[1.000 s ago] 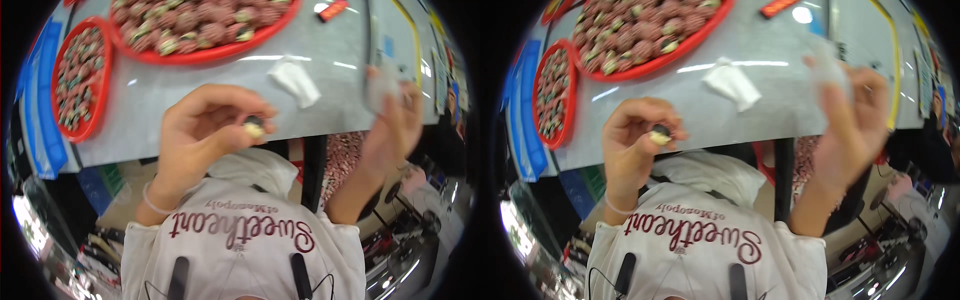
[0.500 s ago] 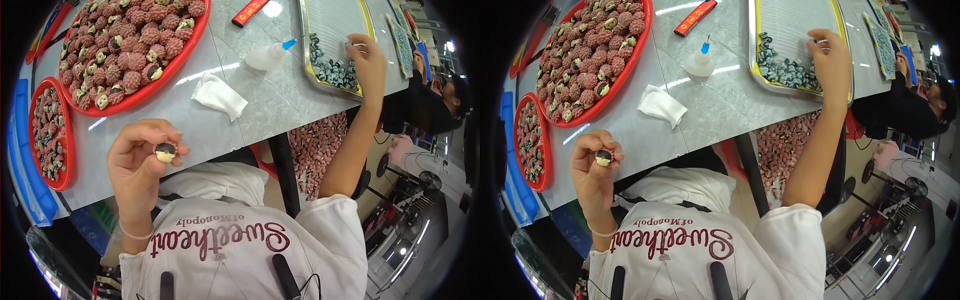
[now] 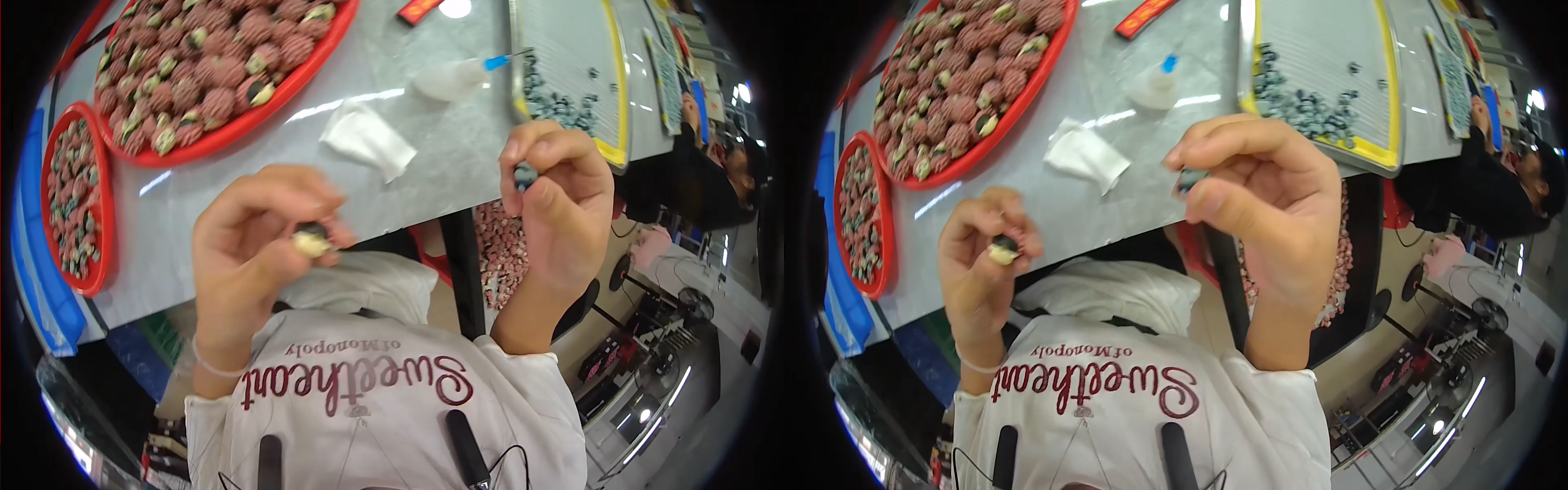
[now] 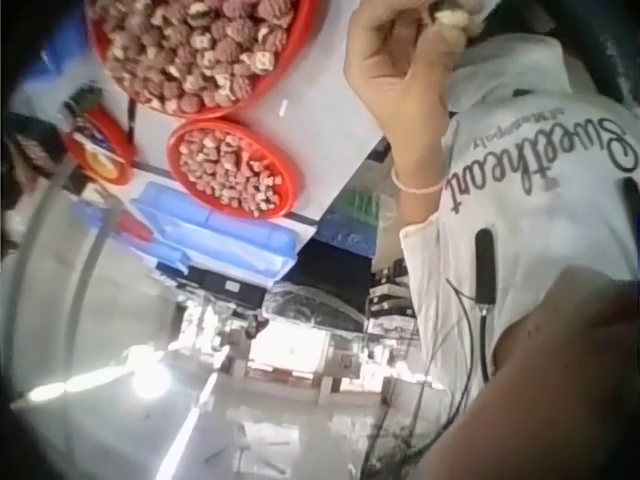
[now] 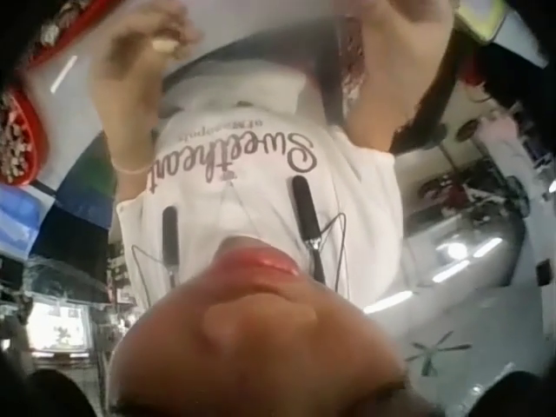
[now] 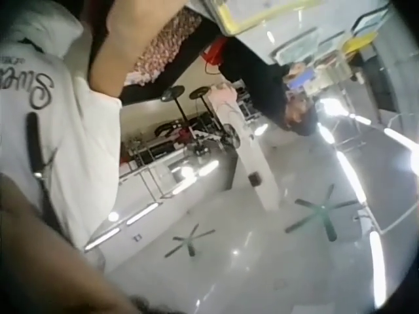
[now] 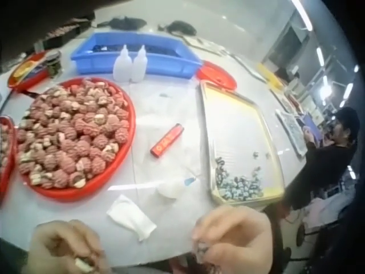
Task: The person assembles small figurines by applying glue from a squeeze bottle onto a figurine piece, attaching a second piece by hand, and placing the assembled figurine into a tray.
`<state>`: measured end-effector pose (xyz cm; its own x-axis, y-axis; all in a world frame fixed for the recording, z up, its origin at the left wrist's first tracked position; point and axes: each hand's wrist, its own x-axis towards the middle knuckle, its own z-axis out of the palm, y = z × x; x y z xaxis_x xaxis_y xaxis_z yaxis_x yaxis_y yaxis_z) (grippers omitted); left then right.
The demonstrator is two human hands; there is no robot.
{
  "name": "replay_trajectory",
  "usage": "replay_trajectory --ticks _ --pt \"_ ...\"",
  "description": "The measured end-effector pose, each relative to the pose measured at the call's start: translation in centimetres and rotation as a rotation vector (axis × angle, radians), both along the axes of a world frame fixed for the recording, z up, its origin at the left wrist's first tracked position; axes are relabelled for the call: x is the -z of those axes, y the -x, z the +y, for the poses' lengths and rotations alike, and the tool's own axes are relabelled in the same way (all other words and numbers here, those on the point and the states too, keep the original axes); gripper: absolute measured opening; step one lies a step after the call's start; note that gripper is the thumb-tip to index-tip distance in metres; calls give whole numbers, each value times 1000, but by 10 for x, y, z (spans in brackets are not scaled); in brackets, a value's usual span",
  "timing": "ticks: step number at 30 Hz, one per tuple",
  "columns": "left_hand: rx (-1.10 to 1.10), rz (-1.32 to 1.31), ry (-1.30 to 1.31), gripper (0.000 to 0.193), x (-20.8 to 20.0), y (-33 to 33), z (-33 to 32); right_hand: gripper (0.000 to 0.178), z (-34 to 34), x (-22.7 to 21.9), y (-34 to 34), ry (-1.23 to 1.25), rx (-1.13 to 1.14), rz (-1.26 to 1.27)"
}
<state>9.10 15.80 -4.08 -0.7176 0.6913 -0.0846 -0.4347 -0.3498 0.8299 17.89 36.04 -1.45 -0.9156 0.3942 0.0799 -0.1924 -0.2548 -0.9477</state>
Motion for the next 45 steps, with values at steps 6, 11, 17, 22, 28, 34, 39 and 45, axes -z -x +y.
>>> replay_trajectory --ticks 6,11,17,22,28,34,39,45 --pt "36 -55 23 35 -1 -6 5 27 -34 3 4 49 -182 -140" --pt "-21 -40 -27 38 3 -9 3 29 -58 -4 9 -83 -47 -159" --pt "-9 -72 -43 37 2 -10 -4 25 -63 4 10 -447 -65 100" --pt "-16 -59 -21 35 3 -11 -6 22 -62 -3 15 -820 -77 266" --pt "-20 -12 35 33 -1 -7 -8 17 -64 0 22 -990 -32 400" --pt "8 -87 30 35 -3 2 -12 13 -76 10 27 -812 8 290" --pt "11 -19 -76 34 -3 10 -25 39 -83 10 29 -1017 -95 187" --pt "-515 666 639 24 -25 72 -114 40 -62 14 14 -783 131 125"
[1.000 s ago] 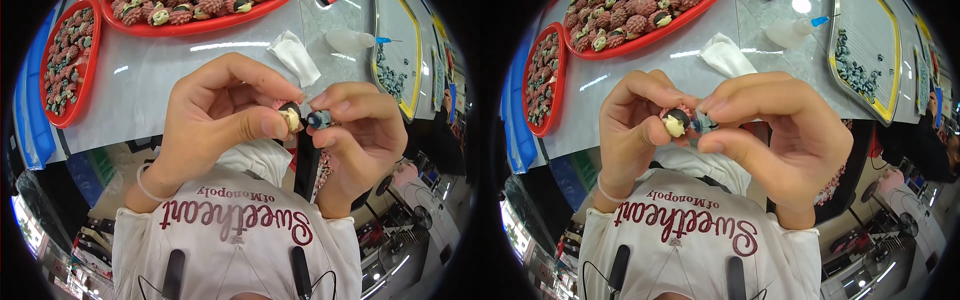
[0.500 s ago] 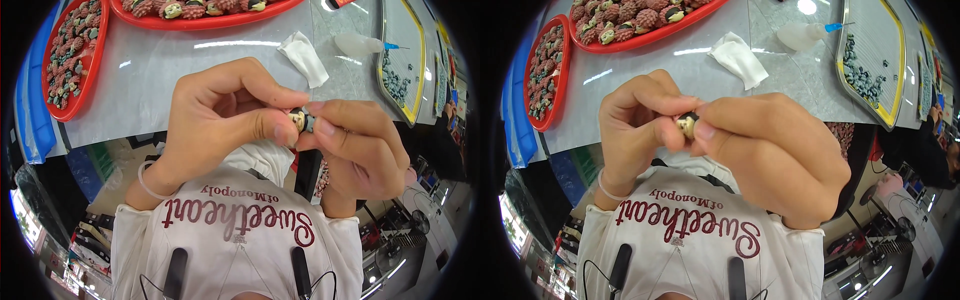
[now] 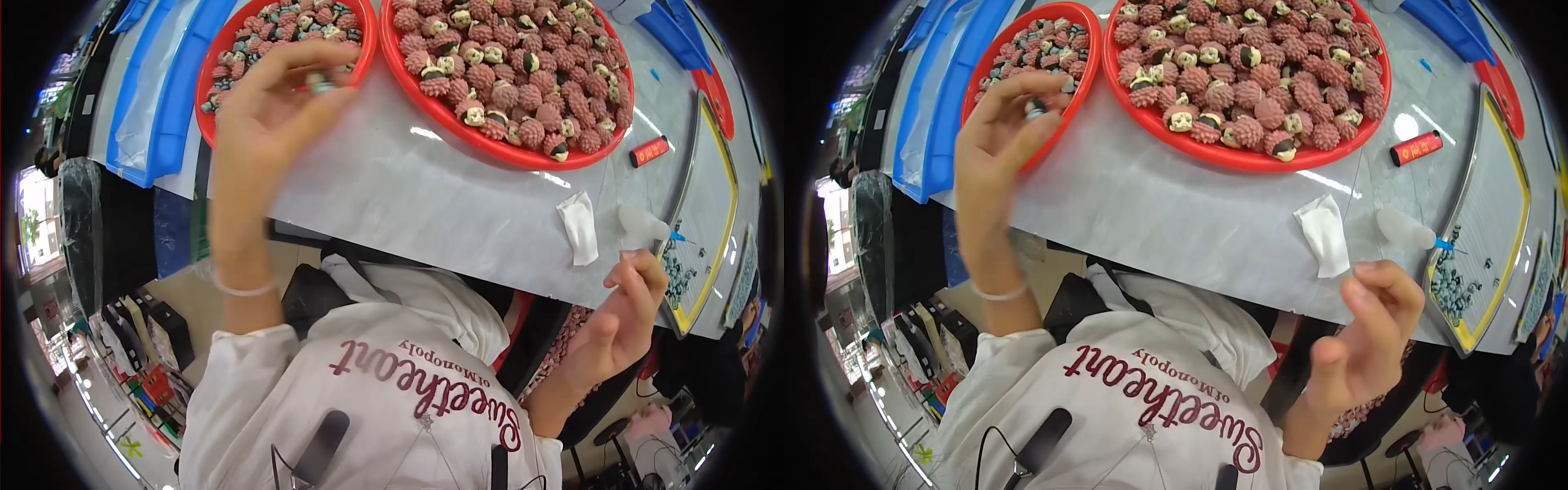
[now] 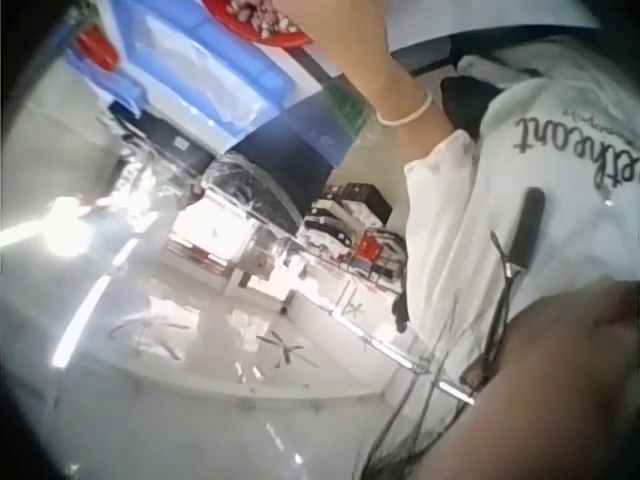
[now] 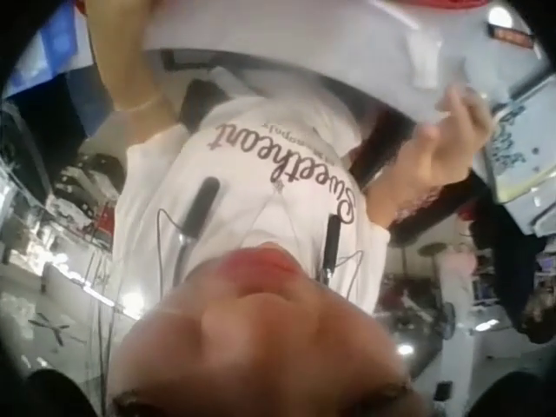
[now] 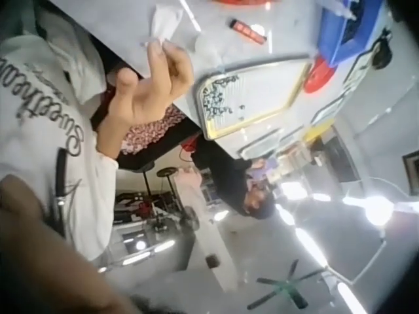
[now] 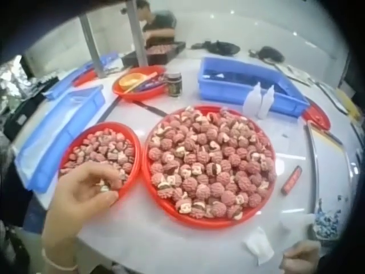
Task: The person assembles small figurines by applying glue from a squeeze bottle onto a figurine piece, attaching a second piece by hand, and placing the assembled figurine into a tray.
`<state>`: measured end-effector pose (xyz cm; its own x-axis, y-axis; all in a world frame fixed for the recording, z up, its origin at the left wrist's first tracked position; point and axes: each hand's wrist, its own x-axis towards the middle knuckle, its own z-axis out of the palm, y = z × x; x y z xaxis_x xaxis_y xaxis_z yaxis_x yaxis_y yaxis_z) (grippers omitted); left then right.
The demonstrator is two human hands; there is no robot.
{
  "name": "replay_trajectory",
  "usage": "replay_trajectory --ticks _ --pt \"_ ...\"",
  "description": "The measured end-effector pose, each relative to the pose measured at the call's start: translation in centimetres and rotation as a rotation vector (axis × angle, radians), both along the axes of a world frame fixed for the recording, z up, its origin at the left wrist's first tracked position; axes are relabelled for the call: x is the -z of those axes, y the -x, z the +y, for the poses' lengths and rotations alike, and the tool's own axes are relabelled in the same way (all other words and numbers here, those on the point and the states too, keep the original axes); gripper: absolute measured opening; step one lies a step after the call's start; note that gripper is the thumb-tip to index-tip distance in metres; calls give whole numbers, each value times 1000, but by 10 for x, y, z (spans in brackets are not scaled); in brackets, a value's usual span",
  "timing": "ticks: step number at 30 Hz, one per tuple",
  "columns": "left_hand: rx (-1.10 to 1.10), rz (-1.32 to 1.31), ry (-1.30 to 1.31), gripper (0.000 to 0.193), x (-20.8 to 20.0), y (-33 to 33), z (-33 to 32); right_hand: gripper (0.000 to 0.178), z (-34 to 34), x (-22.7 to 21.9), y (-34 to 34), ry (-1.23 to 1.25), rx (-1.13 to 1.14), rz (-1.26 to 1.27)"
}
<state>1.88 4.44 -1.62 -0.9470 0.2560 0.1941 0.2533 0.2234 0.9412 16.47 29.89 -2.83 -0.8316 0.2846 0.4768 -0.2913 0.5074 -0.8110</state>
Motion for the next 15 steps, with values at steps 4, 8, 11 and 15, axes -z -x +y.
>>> replay_trajectory --ticks 4,8,11,15 --pt "-6 152 635 21 -10 13 -29 25 9 7 0 139 17 -88" --pt "56 338 855 20 -34 29 -19 21 14 2 -3 112 55 -72" --pt "19 302 842 22 -60 42 43 18 24 1 -6 126 195 -31" --pt "354 458 707 10 -53 75 84 14 33 -7 -6 177 243 -59"
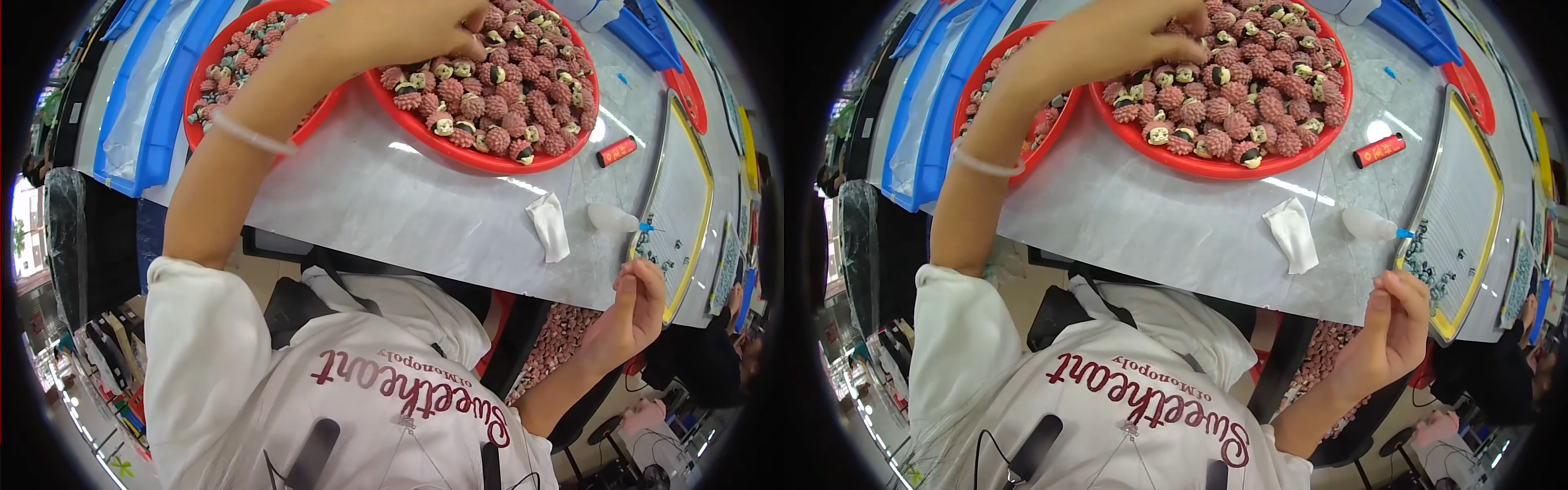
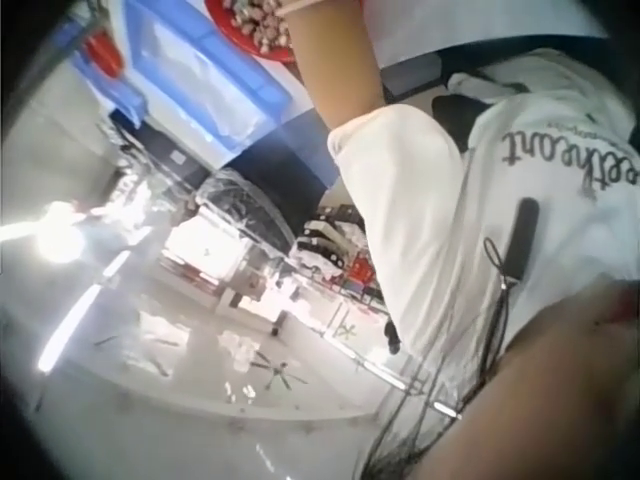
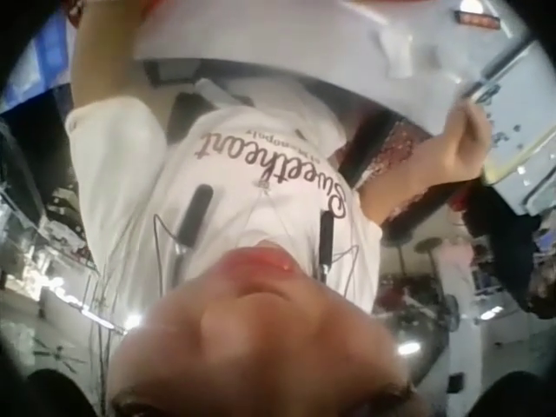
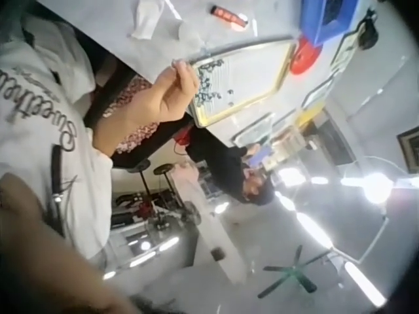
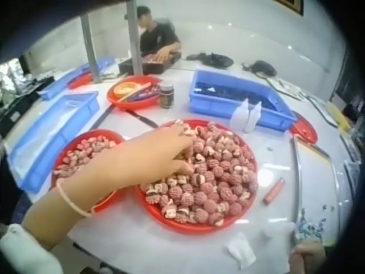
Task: The person assembles small figurines by applying glue from a squeeze bottle onto a figurine piece, attaching a second piece by hand, and placing the assembled figurine into a tray.
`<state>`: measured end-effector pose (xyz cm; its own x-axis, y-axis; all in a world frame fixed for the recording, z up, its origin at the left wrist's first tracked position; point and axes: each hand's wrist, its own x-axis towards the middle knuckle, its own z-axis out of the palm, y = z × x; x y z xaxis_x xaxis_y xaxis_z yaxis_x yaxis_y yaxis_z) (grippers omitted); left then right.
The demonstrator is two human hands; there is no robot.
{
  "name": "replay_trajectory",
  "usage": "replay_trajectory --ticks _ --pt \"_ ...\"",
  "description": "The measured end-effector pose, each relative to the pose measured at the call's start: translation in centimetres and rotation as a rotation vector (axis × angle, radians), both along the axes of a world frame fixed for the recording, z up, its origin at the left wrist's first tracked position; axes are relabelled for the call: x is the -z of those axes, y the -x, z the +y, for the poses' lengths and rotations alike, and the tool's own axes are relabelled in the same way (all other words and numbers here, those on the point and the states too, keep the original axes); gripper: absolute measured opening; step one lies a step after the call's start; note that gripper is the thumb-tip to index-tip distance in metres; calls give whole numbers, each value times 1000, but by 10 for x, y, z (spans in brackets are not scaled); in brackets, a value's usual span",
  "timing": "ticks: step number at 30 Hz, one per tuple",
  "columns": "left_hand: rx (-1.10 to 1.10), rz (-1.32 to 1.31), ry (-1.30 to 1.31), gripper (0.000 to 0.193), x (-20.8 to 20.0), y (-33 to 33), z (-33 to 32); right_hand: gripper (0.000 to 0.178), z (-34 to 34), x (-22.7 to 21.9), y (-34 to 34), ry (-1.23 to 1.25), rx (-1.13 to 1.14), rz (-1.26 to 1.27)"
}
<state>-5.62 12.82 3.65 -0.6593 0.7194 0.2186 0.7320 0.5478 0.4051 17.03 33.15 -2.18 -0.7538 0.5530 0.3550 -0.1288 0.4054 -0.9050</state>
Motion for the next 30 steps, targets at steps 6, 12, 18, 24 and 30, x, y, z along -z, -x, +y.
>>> replay_trajectory --ticks 6,12,18,24,30 --pt "139 -262 34 13 2 14 -3 15 23 6 -4 -69 95 24" --pt "-39 -257 173 15 -1 4 7 18 16 5 22 -149 122 -135" --pt "6 -498 -458 12 13 -38 12 21 23 22 28 -191 -51 -176" --pt "193 -917 -710 8 45 -110 -5 26 24 3 3 416 -208 -42" --pt "166 -1223 -803 17 68 -142 17 35 26 -11 -19 542 -196 -13"
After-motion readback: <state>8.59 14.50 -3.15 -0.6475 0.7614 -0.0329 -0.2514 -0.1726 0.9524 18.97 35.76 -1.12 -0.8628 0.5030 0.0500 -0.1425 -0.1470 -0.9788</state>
